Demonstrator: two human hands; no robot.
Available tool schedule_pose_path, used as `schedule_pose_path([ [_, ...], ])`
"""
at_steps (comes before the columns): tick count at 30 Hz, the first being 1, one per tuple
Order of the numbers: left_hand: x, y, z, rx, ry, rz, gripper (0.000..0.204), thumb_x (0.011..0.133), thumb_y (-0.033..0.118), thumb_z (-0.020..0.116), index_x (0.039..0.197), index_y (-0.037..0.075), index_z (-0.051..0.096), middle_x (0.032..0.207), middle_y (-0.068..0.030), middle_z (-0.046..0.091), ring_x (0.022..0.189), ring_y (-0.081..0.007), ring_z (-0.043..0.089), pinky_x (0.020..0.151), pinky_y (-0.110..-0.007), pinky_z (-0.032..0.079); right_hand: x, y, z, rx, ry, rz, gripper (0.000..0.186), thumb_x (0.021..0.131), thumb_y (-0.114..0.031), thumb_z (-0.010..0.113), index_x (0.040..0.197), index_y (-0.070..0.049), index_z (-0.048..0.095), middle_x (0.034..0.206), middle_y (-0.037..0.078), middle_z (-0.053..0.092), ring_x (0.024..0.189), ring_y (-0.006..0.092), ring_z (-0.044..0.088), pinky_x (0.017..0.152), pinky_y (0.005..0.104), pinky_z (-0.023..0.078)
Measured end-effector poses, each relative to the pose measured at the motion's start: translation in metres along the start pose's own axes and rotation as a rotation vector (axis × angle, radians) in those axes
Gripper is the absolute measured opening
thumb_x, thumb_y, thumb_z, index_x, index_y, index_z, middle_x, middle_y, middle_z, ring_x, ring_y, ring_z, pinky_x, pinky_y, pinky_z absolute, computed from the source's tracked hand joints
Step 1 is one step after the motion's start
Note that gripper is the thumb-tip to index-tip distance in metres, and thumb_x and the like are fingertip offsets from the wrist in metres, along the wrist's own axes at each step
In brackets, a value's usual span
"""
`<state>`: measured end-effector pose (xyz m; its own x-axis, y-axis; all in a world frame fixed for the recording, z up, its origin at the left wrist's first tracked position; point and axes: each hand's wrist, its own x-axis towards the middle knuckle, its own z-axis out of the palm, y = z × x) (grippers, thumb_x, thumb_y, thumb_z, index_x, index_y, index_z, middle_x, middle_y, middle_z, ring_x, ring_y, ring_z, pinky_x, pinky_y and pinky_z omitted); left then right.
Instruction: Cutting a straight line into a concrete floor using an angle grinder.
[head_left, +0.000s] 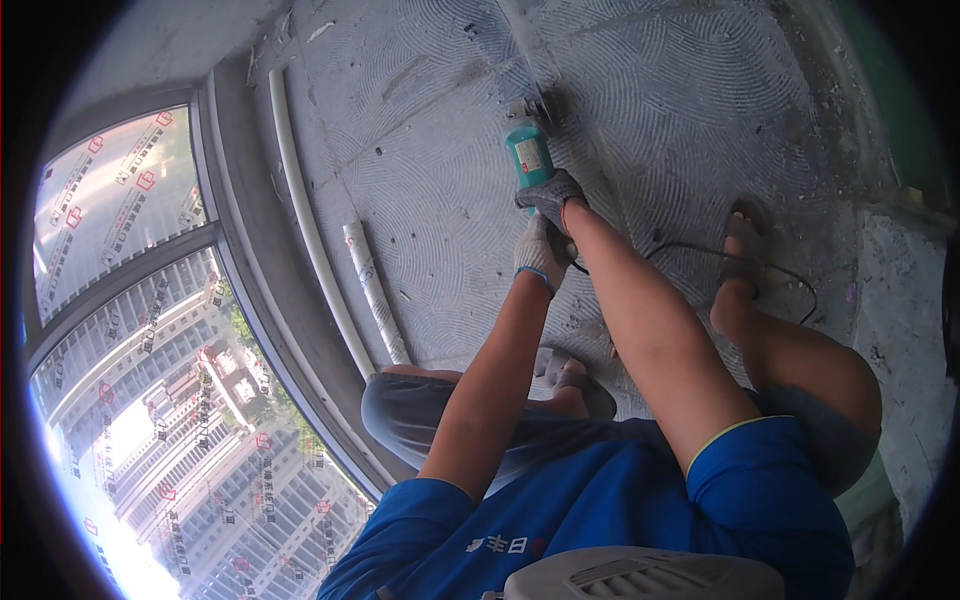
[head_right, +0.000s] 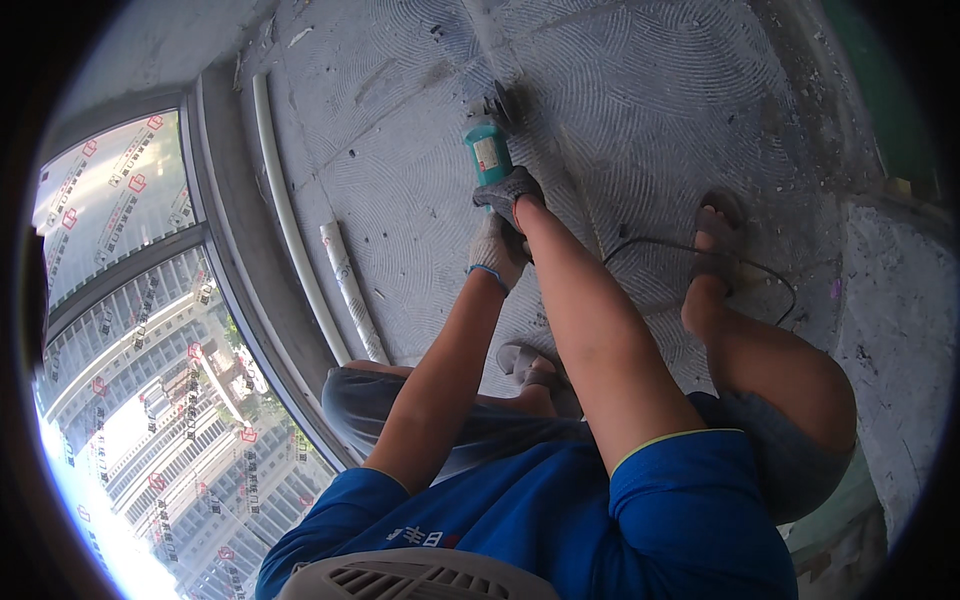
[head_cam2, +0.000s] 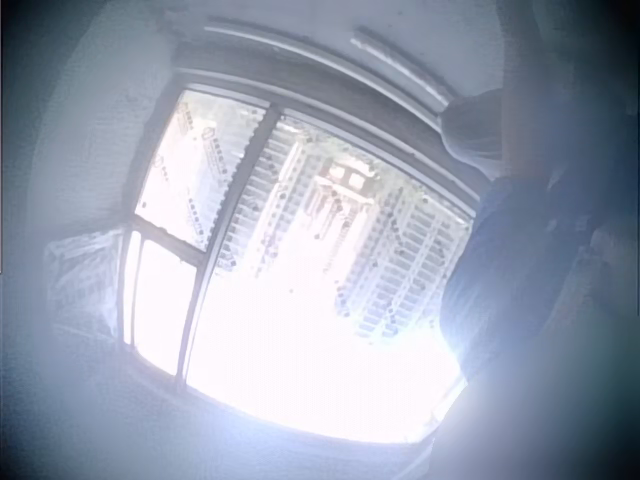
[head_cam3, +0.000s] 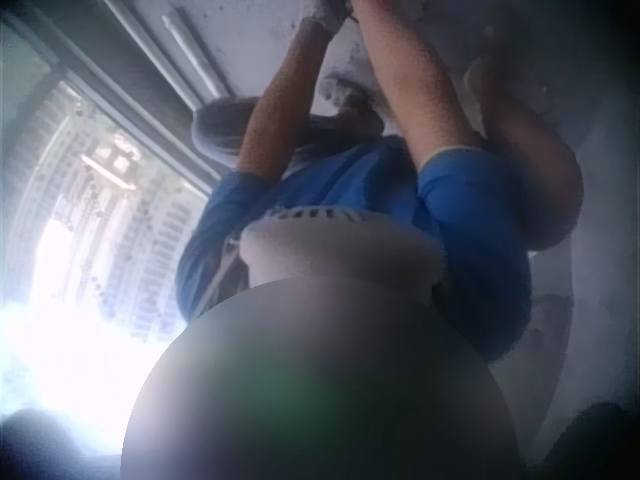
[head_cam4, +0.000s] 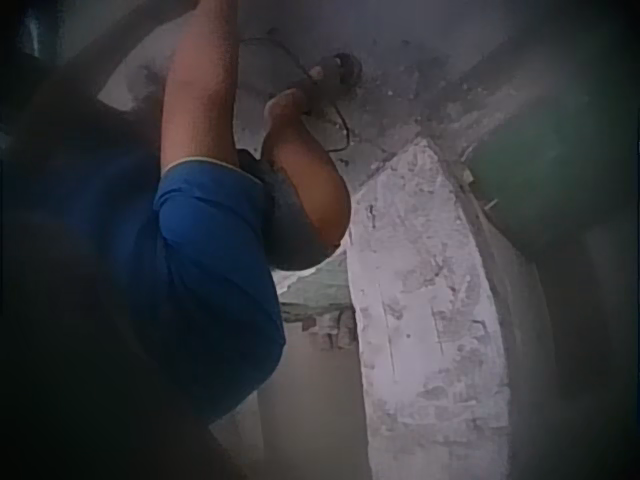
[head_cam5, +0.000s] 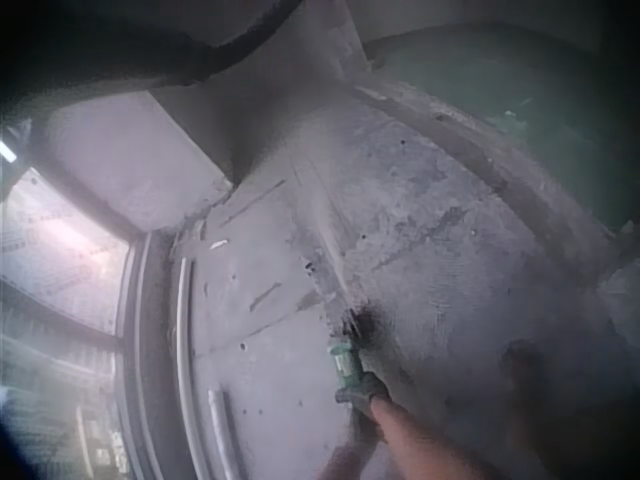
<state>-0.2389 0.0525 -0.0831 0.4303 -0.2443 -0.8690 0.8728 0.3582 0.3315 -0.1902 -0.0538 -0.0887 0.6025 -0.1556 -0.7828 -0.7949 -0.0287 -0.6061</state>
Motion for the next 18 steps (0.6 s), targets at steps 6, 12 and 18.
schedule_pose_path([
  [6, 0.0, -0.003, -0.003, -0.008, 0.027, -0.003, 0.032, 0.1, 0.036, 0.043, 0.12, 0.013, 0.055, 0.111, -0.0047, 0.064, 0.089, -0.0216, 0.06, 0.063, -0.035, 0.048, -0.003, 0.001, 0.001, 0.004, -0.016, 0.006, 0.056, 0.06, -0.033, 0.084, 0.105, -0.004, 0.068, 0.102, 0.015, 0.071, 0.095, 0.0256, 0.067, 0.087, 0.0355, 0.051],
  [12, -0.002, -0.005, -0.004, -0.011, 0.041, -0.009, 0.033, 0.1, 0.036, 0.043, 0.118, 0.013, 0.056, 0.109, -0.0052, 0.065, 0.088, -0.022, 0.061, 0.062, -0.035, 0.048, -0.008, 0.001, -0.001, 0.004, -0.018, -0.002, 0.058, 0.06, -0.033, 0.084, 0.106, -0.003, 0.068, 0.103, 0.015, 0.071, 0.095, 0.0257, 0.067, 0.087, 0.0357, 0.051],
  [18, -0.011, -0.008, 0.008, -0.06, 0.105, 0.049, 0.03, 0.096, 0.04, 0.053, 0.091, 0.011, 0.058, 0.072, -0.0049, 0.059, 0.057, -0.0198, 0.056, 0.048, -0.034, 0.043, -0.017, -0.003, -0.003, 0.021, -0.005, 0.043, 0.057, 0.06, -0.031, 0.084, 0.106, -0.003, 0.066, 0.103, 0.015, 0.07, 0.095, 0.0264, 0.067, 0.086, 0.0361, 0.052],
])
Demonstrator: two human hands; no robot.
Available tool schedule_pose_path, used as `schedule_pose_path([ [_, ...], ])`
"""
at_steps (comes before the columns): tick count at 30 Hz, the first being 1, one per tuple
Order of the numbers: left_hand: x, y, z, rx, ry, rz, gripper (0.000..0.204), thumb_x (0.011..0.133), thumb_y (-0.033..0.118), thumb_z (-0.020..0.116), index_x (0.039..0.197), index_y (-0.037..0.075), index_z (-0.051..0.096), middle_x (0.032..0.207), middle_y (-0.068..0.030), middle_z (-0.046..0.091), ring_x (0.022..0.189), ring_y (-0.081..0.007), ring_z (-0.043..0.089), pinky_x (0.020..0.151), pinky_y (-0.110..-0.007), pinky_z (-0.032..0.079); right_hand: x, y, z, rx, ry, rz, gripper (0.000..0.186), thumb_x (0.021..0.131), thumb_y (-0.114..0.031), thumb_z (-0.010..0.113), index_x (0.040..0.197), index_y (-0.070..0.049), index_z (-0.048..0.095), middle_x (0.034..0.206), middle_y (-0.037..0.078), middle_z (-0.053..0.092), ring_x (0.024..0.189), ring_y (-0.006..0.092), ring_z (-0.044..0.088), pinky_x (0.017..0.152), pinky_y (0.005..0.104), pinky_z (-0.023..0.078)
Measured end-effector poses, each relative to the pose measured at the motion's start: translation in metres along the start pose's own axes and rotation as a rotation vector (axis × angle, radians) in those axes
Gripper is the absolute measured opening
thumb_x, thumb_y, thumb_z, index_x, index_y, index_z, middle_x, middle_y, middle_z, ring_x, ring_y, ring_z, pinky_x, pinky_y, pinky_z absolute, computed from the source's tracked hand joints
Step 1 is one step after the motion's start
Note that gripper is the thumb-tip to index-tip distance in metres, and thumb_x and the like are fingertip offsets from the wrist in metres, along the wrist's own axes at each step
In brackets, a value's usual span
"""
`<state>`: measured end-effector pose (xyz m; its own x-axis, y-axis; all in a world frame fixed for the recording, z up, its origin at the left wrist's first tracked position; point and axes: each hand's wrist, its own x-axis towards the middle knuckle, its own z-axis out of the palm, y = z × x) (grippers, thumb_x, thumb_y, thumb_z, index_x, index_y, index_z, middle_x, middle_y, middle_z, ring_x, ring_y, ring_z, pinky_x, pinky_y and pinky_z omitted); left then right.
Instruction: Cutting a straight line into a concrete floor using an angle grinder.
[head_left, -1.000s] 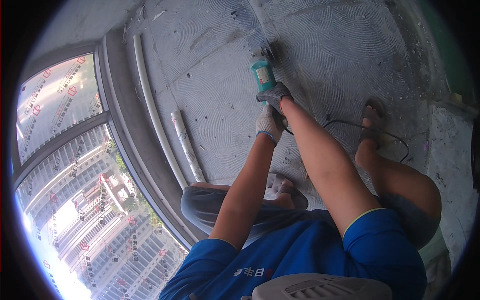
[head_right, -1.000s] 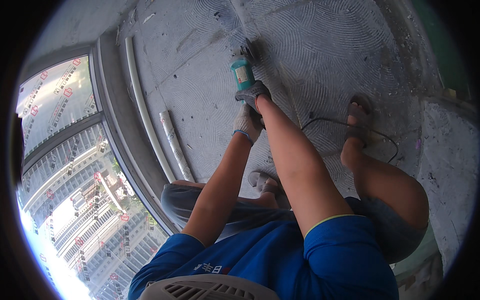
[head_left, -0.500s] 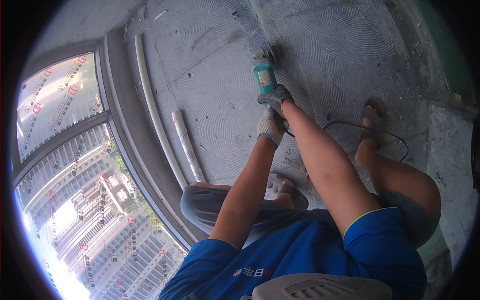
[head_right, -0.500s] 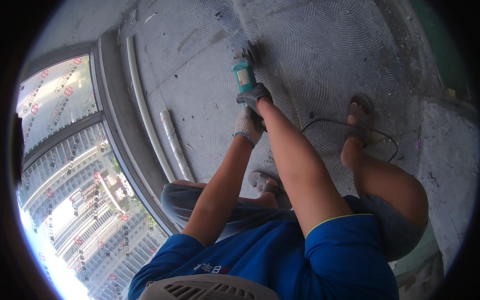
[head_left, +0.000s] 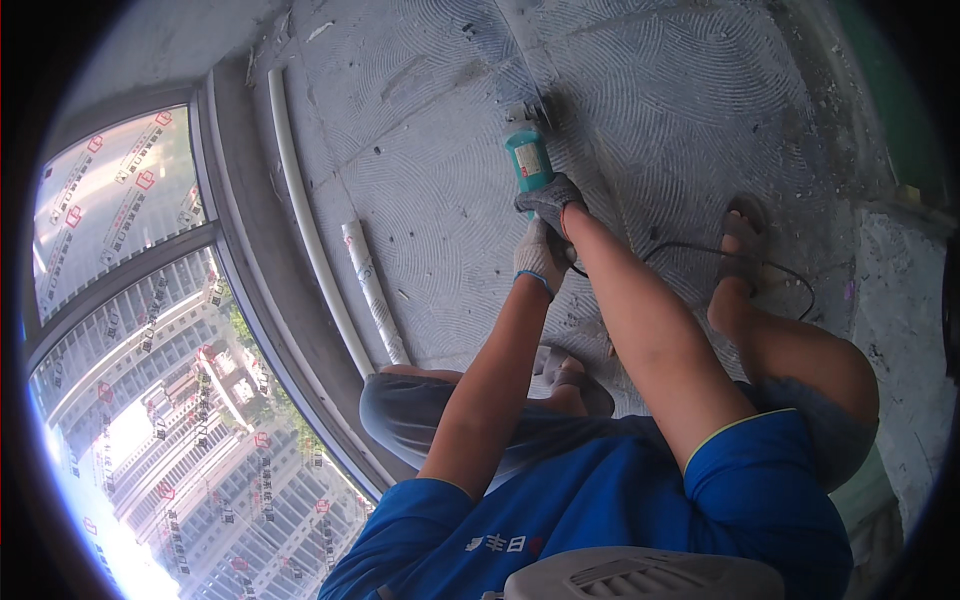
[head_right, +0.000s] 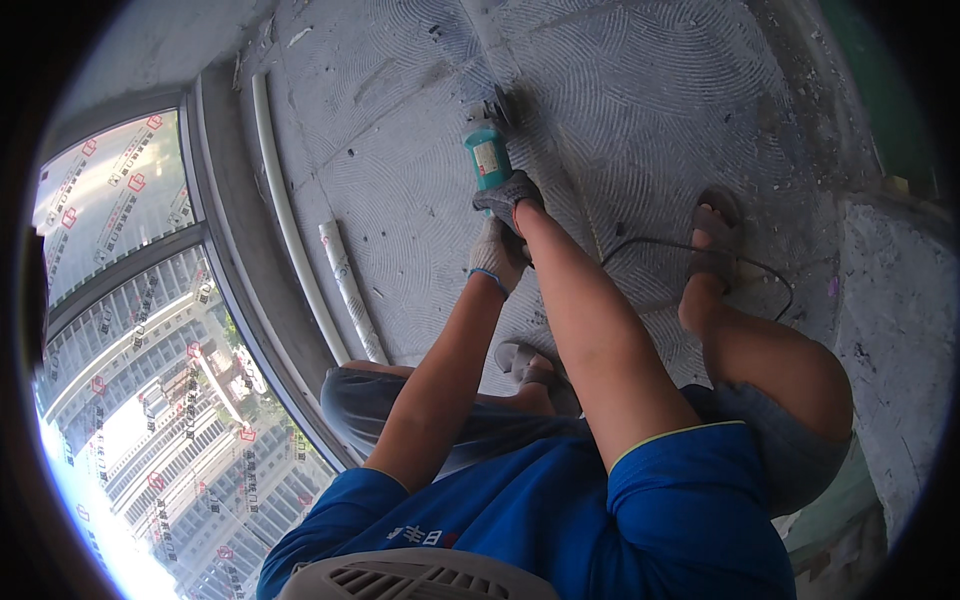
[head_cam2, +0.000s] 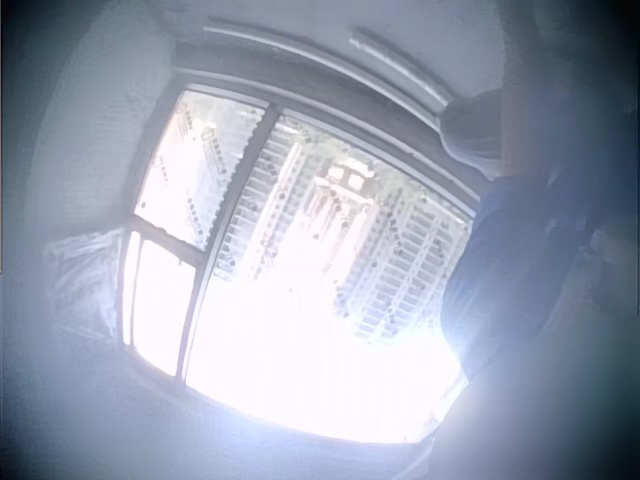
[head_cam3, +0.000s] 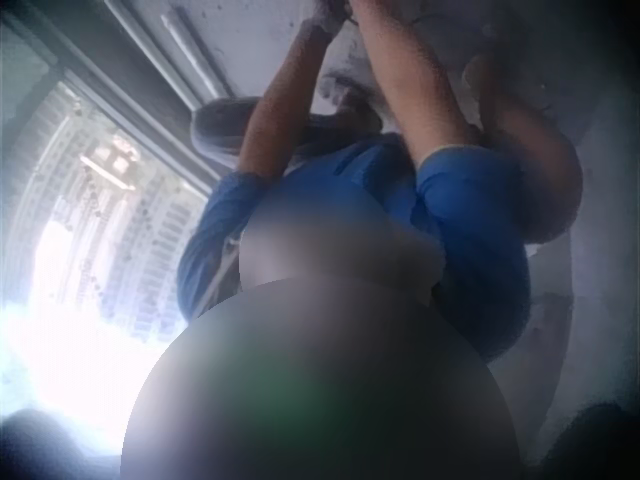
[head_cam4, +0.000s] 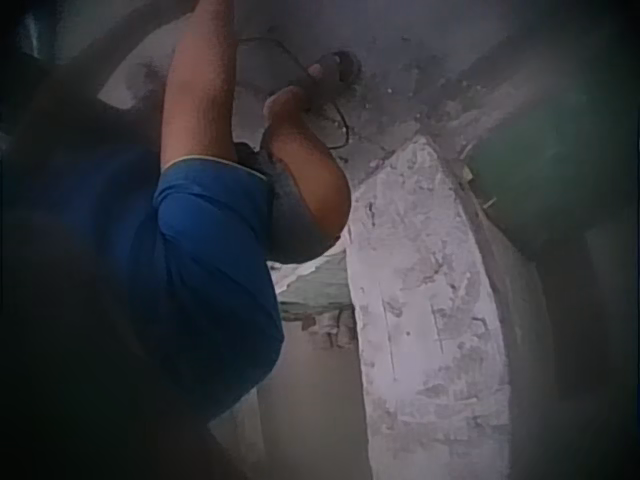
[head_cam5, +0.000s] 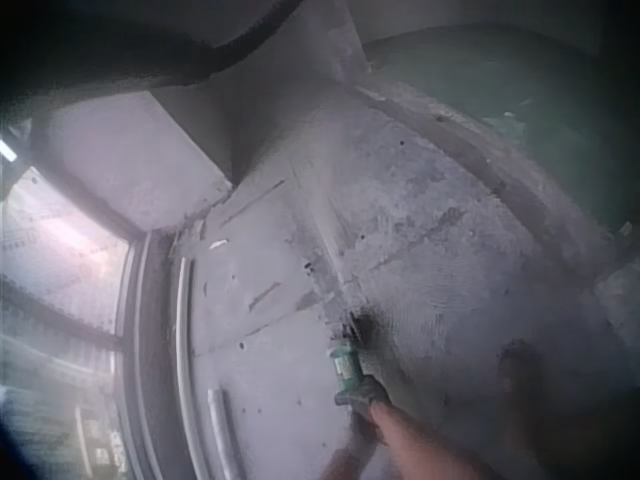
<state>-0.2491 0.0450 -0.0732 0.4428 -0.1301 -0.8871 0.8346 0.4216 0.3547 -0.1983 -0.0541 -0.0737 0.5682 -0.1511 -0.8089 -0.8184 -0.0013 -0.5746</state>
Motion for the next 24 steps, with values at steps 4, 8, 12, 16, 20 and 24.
schedule_pose_path([
  [4, -0.007, 0.001, 0.004, 0.008, 0.03, -0.006, 0.03, 0.096, 0.04, 0.054, 0.091, 0.011, 0.059, 0.071, -0.0048, 0.059, 0.056, -0.0193, 0.055, 0.047, -0.033, 0.043, 0.002, 0.005, 0.002, 0.01, -0.002, -0.012, 0.056, 0.061, -0.03, 0.083, 0.106, -0.002, 0.065, 0.103, 0.015, 0.07, 0.094, 0.0267, 0.068, 0.086, 0.036, 0.052],
  [8, -0.008, 0.0, 0.005, 0.017, 0.054, -0.009, 0.031, 0.095, 0.041, 0.055, 0.089, 0.011, 0.059, 0.07, -0.0049, 0.059, 0.055, -0.0193, 0.055, 0.047, -0.033, 0.043, 0.006, 0.009, 0.002, -0.015, -0.024, -0.047, 0.056, 0.061, -0.03, 0.083, 0.106, -0.002, 0.065, 0.103, 0.015, 0.07, 0.093, 0.0264, 0.068, 0.085, 0.0355, 0.053],
  [12, -0.003, -0.003, -0.003, 0.031, 0.04, 0.004, 0.031, 0.094, 0.041, 0.056, 0.087, 0.011, 0.059, 0.068, -0.005, 0.058, 0.055, -0.0194, 0.055, 0.047, -0.034, 0.043, 0.0, 0.007, 0.002, -0.01, -0.017, -0.031, 0.054, 0.061, -0.03, 0.083, 0.105, -0.002, 0.066, 0.103, 0.015, 0.07, 0.093, 0.0257, 0.068, 0.084, 0.0354, 0.053],
  [16, -0.002, -0.007, -0.007, 0.039, 0.035, 0.003, 0.032, 0.094, 0.041, 0.056, 0.088, 0.01, 0.06, 0.068, -0.0058, 0.059, 0.055, -0.0201, 0.056, 0.048, -0.035, 0.044, -0.005, 0.01, 0.001, -0.004, -0.017, -0.043, 0.054, 0.061, -0.03, 0.083, 0.105, -0.002, 0.066, 0.102, 0.015, 0.07, 0.093, 0.0254, 0.068, 0.085, 0.0358, 0.052],
  [20, 0.002, -0.008, -0.019, 0.095, -0.06, -0.052, 0.035, 0.1, 0.04, 0.042, 0.116, 0.012, 0.057, 0.104, -0.0059, 0.066, 0.08, -0.0236, 0.063, 0.057, -0.037, 0.049, -0.001, 0.014, 0.003, -0.013, -0.019, -0.047, 0.055, 0.06, -0.029, 0.083, 0.105, -0.002, 0.066, 0.101, 0.014, 0.07, 0.093, 0.0252, 0.067, 0.085, 0.036, 0.052],
  [24, 0.006, -0.011, -0.026, 0.084, -0.068, -0.037, 0.035, 0.1, 0.04, 0.04, 0.115, 0.012, 0.057, 0.103, -0.0065, 0.066, 0.08, -0.0243, 0.063, 0.058, -0.038, 0.05, -0.007, 0.014, 0.005, 0.029, -0.01, -0.05, 0.053, 0.06, -0.029, 0.083, 0.102, -0.003, 0.066, 0.1, 0.014, 0.07, 0.092, 0.025, 0.067, 0.085, 0.0359, 0.052],
])
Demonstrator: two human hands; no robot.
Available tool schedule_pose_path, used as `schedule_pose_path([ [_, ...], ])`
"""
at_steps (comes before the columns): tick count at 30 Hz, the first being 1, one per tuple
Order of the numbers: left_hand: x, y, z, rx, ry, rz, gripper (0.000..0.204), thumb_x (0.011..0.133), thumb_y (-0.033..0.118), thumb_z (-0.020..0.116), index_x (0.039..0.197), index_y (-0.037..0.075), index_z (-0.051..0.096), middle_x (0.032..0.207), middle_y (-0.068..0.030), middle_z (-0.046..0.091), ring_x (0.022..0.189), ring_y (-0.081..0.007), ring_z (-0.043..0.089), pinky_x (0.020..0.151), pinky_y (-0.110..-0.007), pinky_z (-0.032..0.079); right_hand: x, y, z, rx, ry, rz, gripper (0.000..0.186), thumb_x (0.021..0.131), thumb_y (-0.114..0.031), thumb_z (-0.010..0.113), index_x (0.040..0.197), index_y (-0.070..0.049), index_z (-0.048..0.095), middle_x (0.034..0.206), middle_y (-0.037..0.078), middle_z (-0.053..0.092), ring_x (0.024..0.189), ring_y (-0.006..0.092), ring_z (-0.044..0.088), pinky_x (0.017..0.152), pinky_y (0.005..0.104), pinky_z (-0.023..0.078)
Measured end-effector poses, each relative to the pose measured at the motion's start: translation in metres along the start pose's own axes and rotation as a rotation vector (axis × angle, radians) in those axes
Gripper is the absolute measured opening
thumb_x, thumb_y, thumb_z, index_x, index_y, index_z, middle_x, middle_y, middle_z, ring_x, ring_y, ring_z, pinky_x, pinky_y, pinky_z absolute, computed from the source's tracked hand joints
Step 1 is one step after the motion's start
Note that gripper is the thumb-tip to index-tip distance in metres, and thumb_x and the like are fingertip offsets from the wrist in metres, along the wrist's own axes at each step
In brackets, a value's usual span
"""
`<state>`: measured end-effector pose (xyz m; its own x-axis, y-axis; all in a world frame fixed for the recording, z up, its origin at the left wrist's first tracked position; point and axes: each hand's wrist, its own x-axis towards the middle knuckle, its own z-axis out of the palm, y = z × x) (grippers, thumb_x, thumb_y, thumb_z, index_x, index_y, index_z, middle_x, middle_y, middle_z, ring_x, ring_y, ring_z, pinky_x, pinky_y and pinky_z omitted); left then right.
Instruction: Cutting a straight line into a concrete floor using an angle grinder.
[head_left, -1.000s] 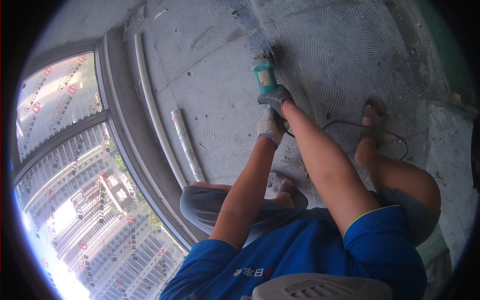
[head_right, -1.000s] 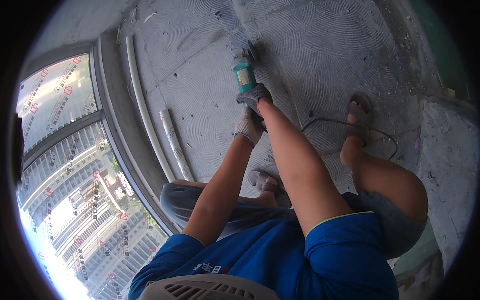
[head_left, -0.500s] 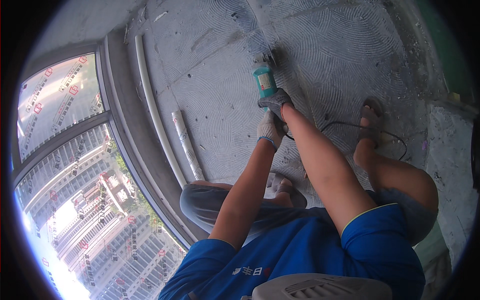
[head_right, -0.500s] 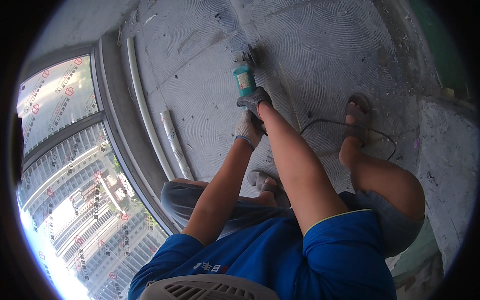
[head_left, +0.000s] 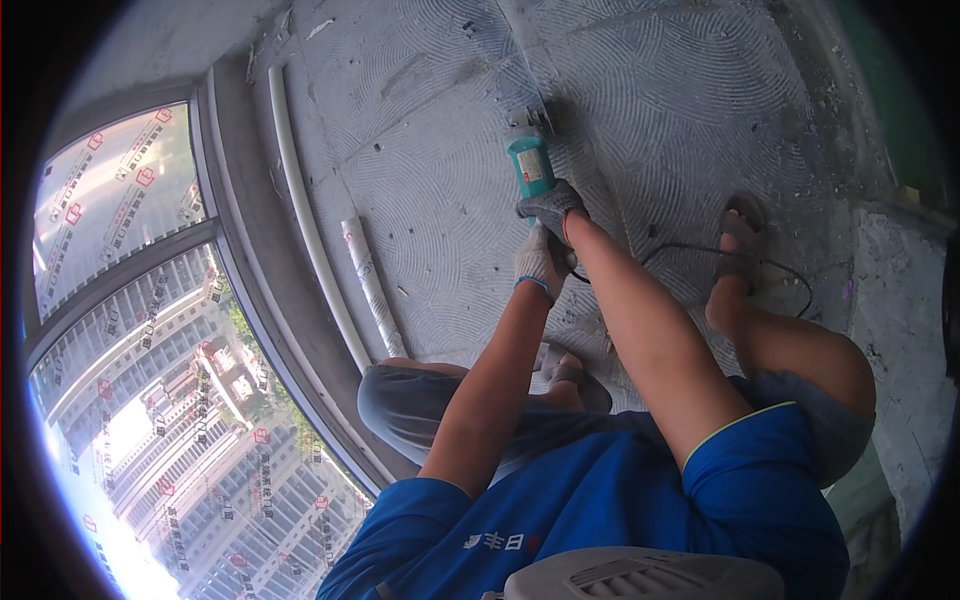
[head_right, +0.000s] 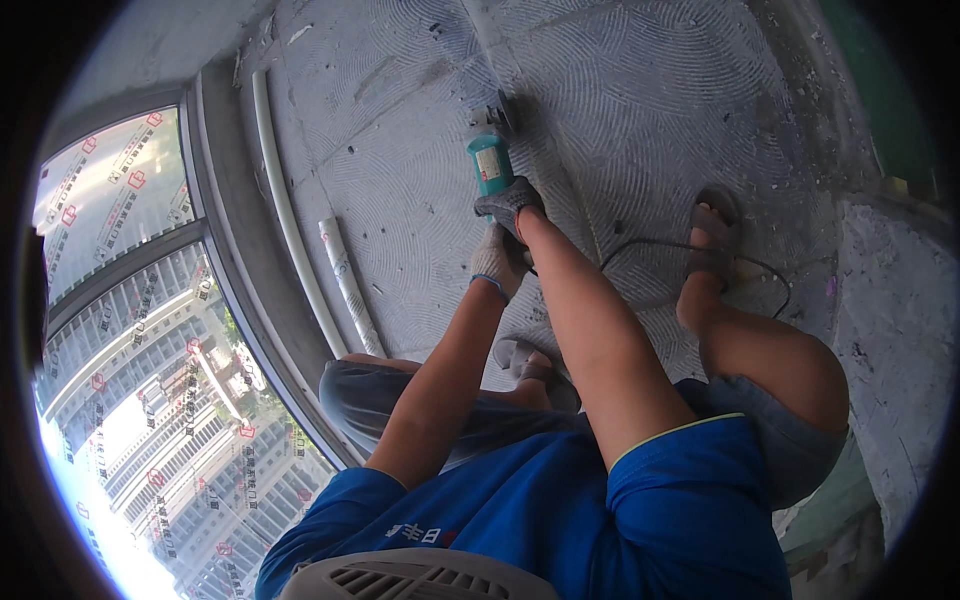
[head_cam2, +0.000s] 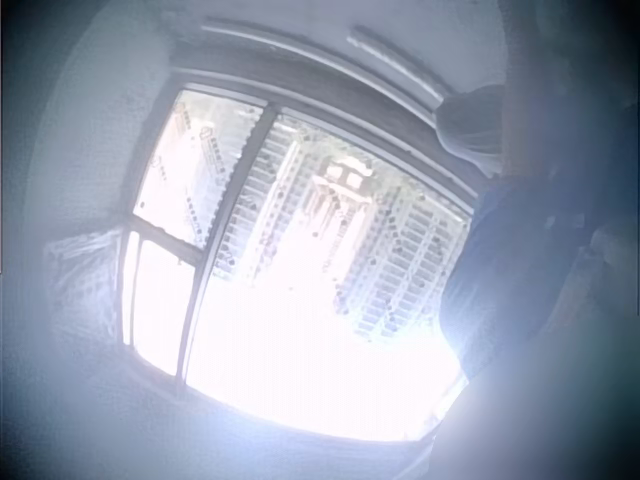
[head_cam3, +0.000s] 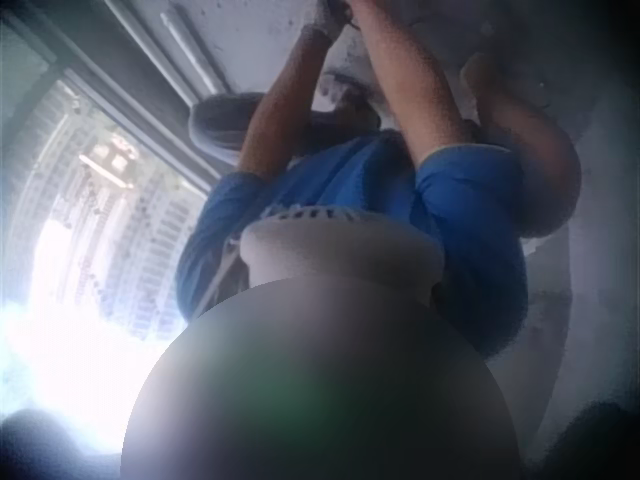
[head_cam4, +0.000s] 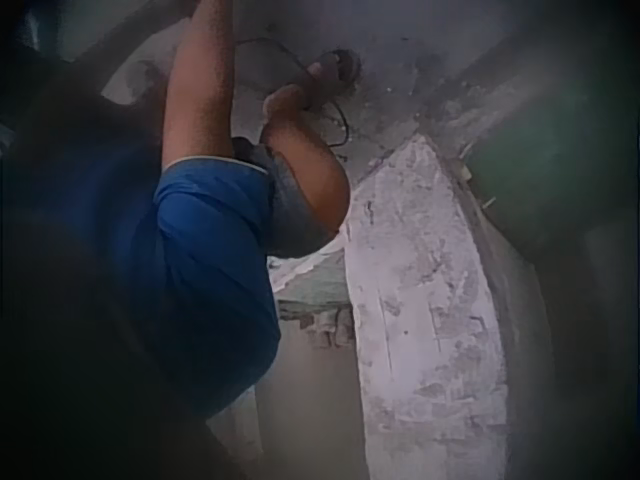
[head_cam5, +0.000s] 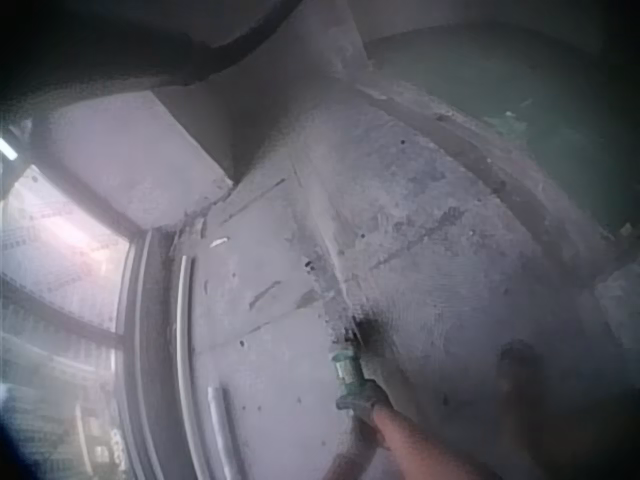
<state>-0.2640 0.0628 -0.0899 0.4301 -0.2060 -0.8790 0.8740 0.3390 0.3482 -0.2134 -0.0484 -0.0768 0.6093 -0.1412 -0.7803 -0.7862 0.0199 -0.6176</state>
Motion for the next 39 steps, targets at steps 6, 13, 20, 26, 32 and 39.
schedule_pose_path([
  [6, -0.008, 0.0, 0.008, 0.038, 0.051, -0.016, 0.034, 0.1, 0.039, 0.042, 0.111, 0.011, 0.058, 0.097, -0.0054, 0.067, 0.078, -0.023, 0.063, 0.058, -0.036, 0.05, 0.005, 0.007, -0.001, -0.028, -0.018, 0.0, 0.053, 0.06, -0.029, 0.083, 0.103, -0.003, 0.066, 0.1, 0.014, 0.07, 0.091, 0.0254, 0.067, 0.084, 0.0359, 0.052],
  [13, -0.018, 0.001, 0.017, -0.025, 0.102, 0.024, 0.031, 0.095, 0.04, 0.055, 0.088, 0.01, 0.059, 0.068, -0.0052, 0.059, 0.057, -0.0202, 0.057, 0.05, -0.036, 0.046, -0.002, 0.005, 0.0, -0.007, -0.003, -0.005, 0.053, 0.06, -0.029, 0.083, 0.103, -0.002, 0.066, 0.1, 0.014, 0.07, 0.091, 0.0251, 0.068, 0.084, 0.0357, 0.052],
  [20, -0.02, -0.001, 0.019, -0.011, 0.107, 0.02, 0.03, 0.095, 0.04, 0.056, 0.09, 0.011, 0.059, 0.07, -0.0046, 0.06, 0.058, -0.0199, 0.057, 0.05, -0.036, 0.046, 0.001, 0.01, -0.001, -0.027, -0.021, 0.005, 0.061, 0.059, -0.031, 0.084, 0.111, -0.005, 0.066, 0.107, 0.015, 0.07, 0.098, 0.0262, 0.068, 0.088, 0.0359, 0.052],
  [26, -0.022, -0.003, 0.018, -0.031, 0.106, 0.026, 0.03, 0.095, 0.04, 0.056, 0.09, 0.011, 0.059, 0.07, -0.0043, 0.06, 0.057, -0.0192, 0.057, 0.049, -0.035, 0.045, 0.002, 0.012, 0.001, -0.031, -0.022, 0.016, 0.061, 0.059, -0.03, 0.084, 0.112, -0.005, 0.066, 0.108, 0.014, 0.07, 0.099, 0.0266, 0.067, 0.089, 0.0361, 0.052],
  [32, -0.021, -0.003, 0.017, -0.004, 0.09, 0.031, 0.032, 0.094, 0.043, 0.055, 0.09, 0.011, 0.059, 0.07, -0.0042, 0.06, 0.057, -0.0192, 0.056, 0.049, -0.034, 0.046, 0.004, 0.016, 0.003, -0.021, -0.019, 0.013, 0.063, 0.059, -0.03, 0.084, 0.113, -0.005, 0.065, 0.108, 0.015, 0.069, 0.1, 0.0269, 0.067, 0.089, 0.0366, 0.052],
  [39, -0.019, -0.006, 0.014, -0.01, 0.124, 0.023, 0.033, 0.094, 0.043, 0.056, 0.089, 0.011, 0.059, 0.069, -0.0043, 0.059, 0.057, -0.0189, 0.056, 0.049, -0.034, 0.045, 0.004, 0.016, 0.002, -0.04, -0.031, 0.015, 0.063, 0.059, -0.029, 0.084, 0.113, -0.004, 0.064, 0.108, 0.015, 0.069, 0.099, 0.027, 0.067, 0.089, 0.0366, 0.052],
])
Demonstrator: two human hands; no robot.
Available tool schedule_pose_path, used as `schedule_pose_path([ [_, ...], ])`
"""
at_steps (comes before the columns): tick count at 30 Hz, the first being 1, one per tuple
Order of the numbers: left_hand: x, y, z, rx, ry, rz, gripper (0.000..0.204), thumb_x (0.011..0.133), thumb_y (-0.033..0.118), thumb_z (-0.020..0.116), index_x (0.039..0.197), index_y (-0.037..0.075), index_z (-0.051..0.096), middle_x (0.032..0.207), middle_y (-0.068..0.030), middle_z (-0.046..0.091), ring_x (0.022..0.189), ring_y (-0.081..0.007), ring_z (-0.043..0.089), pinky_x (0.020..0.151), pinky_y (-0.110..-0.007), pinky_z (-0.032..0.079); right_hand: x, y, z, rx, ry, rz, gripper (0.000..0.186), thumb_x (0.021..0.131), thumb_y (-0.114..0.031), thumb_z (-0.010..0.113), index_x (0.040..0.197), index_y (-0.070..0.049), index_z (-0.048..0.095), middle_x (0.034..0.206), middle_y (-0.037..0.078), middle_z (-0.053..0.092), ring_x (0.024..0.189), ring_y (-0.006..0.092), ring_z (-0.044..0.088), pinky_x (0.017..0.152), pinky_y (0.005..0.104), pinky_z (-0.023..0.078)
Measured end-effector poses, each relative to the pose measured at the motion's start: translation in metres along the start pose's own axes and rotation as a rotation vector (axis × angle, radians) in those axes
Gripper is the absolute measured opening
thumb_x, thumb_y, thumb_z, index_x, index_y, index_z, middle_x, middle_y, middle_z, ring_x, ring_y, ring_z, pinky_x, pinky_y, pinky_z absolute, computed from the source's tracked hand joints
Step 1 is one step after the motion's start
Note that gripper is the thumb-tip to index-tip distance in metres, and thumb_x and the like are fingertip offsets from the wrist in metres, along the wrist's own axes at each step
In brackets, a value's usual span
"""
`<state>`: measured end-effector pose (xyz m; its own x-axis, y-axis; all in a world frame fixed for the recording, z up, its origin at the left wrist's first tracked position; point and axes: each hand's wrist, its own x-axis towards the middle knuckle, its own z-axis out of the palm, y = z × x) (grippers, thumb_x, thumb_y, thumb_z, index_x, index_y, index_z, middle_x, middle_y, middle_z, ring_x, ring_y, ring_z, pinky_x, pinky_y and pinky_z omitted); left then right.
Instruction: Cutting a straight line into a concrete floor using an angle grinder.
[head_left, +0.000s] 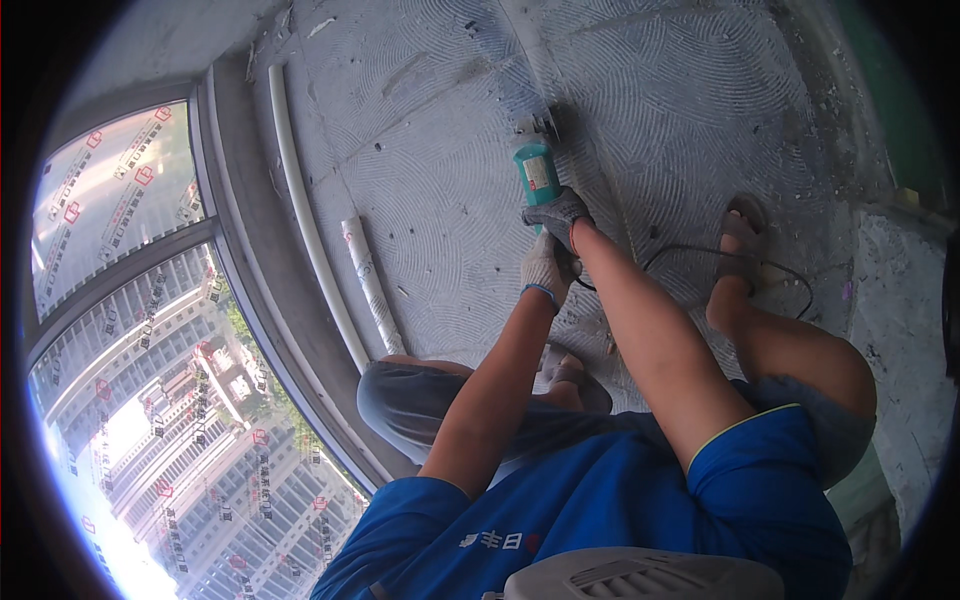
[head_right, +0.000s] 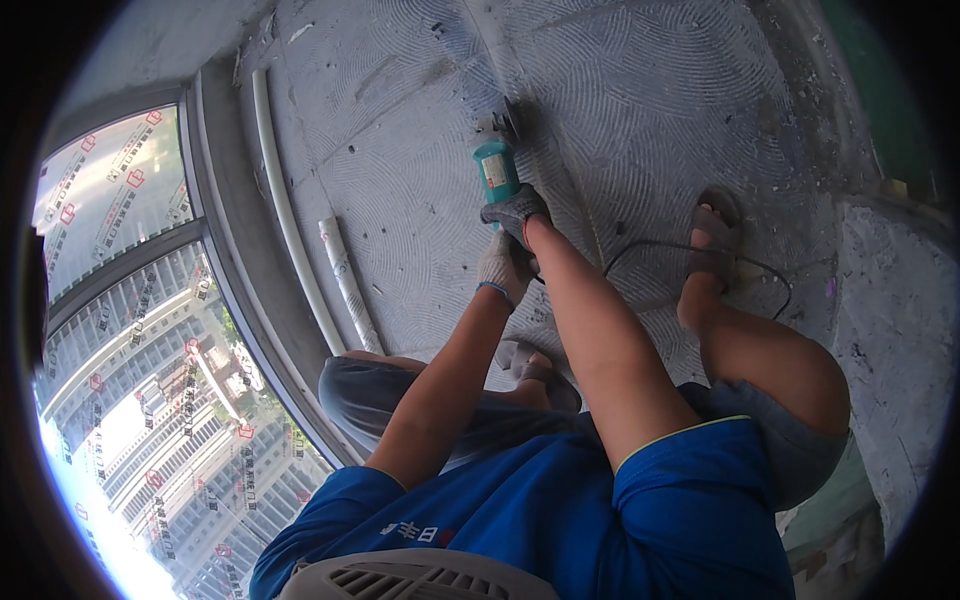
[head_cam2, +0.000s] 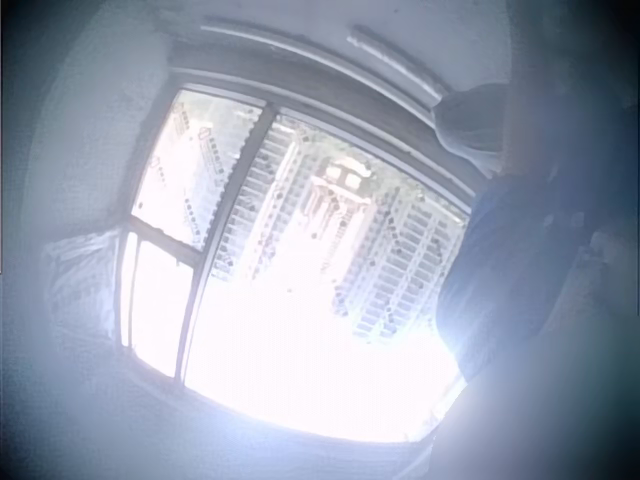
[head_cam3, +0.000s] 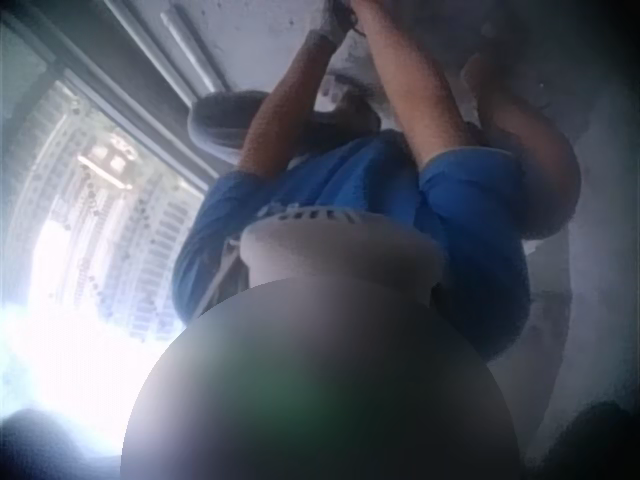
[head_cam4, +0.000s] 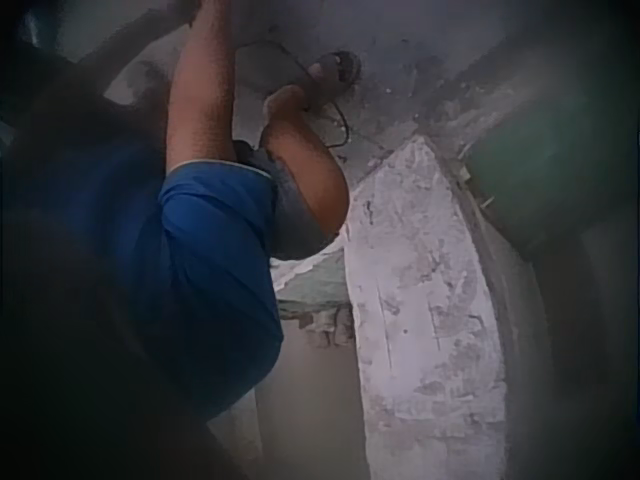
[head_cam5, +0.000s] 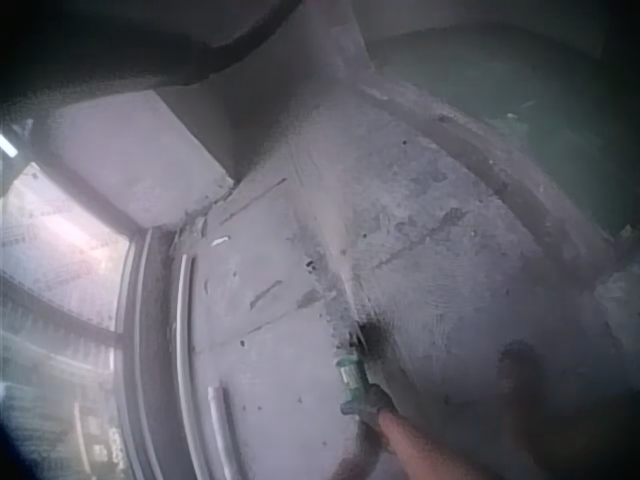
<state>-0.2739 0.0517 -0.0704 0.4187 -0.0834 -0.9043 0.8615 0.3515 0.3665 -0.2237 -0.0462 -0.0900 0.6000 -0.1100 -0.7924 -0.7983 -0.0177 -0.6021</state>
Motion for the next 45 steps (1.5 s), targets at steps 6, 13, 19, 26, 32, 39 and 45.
schedule_pose_path([
  [6, -0.004, -0.001, -0.003, 0.028, -0.064, -0.003, 0.029, 0.099, 0.037, 0.047, 0.104, 0.01, 0.058, 0.088, -0.005, 0.065, 0.069, -0.0211, 0.06, 0.054, -0.035, 0.046, 0.002, 0.007, 0.002, 0.027, -0.001, -0.014, 0.062, 0.059, -0.029, 0.084, 0.111, -0.004, 0.065, 0.107, 0.015, 0.07, 0.098, 0.0269, 0.067, 0.088, 0.0367, 0.052],
  [13, -0.008, 0.0, 0.003, 0.003, -0.02, 0.014, 0.03, 0.096, 0.039, 0.053, 0.096, 0.01, 0.059, 0.08, -0.0052, 0.063, 0.063, -0.0198, 0.058, 0.051, -0.034, 0.045, 0.0, 0.006, 0.002, 0.028, 0.045, -0.027, 0.049, 0.061, -0.028, 0.084, 0.101, -0.004, 0.067, 0.097, 0.013, 0.071, 0.088, 0.0251, 0.067, 0.083, 0.0354, 0.051],
  [19, -0.017, -0.004, 0.006, 0.006, 0.018, 0.046, 0.031, 0.096, 0.04, 0.053, 0.095, 0.009, 0.06, 0.077, -0.0047, 0.062, 0.06, -0.0193, 0.058, 0.05, -0.034, 0.046, -0.006, 0.006, 0.003, -0.021, 0.08, -0.026, 0.05, 0.061, -0.028, 0.085, 0.101, -0.004, 0.067, 0.097, 0.014, 0.071, 0.089, 0.0258, 0.068, 0.084, 0.0358, 0.052],
  [26, -0.027, -0.01, 0.014, -0.136, -0.011, 0.105, 0.035, 0.095, 0.044, 0.056, 0.101, 0.01, 0.059, 0.076, -0.0032, 0.061, 0.06, -0.0176, 0.057, 0.053, -0.034, 0.047, -0.024, -0.008, -0.003, -0.076, 0.148, -0.069, 0.054, 0.06, -0.028, 0.085, 0.103, -0.003, 0.066, 0.101, 0.014, 0.07, 0.091, 0.0265, 0.068, 0.084, 0.0358, 0.052],
  [32, -0.005, 0.026, 0.047, -0.123, -0.142, 0.141, 0.035, 0.096, 0.044, 0.053, 0.098, 0.009, 0.058, 0.075, -0.0043, 0.061, 0.058, -0.0187, 0.057, 0.051, -0.035, 0.047, -0.003, -0.062, -0.035, -0.055, 0.083, -0.111, 0.065, 0.056, -0.032, 0.084, 0.11, -0.002, 0.062, 0.106, 0.017, 0.069, 0.096, 0.029, 0.068, 0.087, 0.0375, 0.053],
  [39, 0.033, 0.074, 0.112, -0.096, -0.287, 0.169, 0.038, 0.098, 0.047, 0.047, 0.113, 0.014, 0.058, 0.102, -0.0024, 0.067, 0.081, -0.0202, 0.064, 0.063, -0.035, 0.051, 0.041, -0.125, -0.077, -0.103, 0.139, -0.15, 0.055, 0.063, -0.034, 0.084, 0.103, 0.0, 0.068, 0.099, 0.017, 0.071, 0.089, 0.027, 0.069, 0.082, 0.0361, 0.054],
  [45, 0.073, 0.113, 0.169, -0.146, -0.245, 0.242, 0.035, 0.096, 0.047, 0.052, 0.093, 0.013, 0.059, 0.074, -0.0029, 0.061, 0.059, -0.0183, 0.057, 0.048, -0.032, 0.045, 0.104, -0.171, -0.11, -0.204, 0.128, -0.163, 0.06, 0.064, -0.041, 0.082, 0.105, 0.0, 0.067, 0.102, 0.017, 0.071, 0.093, 0.0245, 0.068, 0.083, 0.0351, 0.053],
])
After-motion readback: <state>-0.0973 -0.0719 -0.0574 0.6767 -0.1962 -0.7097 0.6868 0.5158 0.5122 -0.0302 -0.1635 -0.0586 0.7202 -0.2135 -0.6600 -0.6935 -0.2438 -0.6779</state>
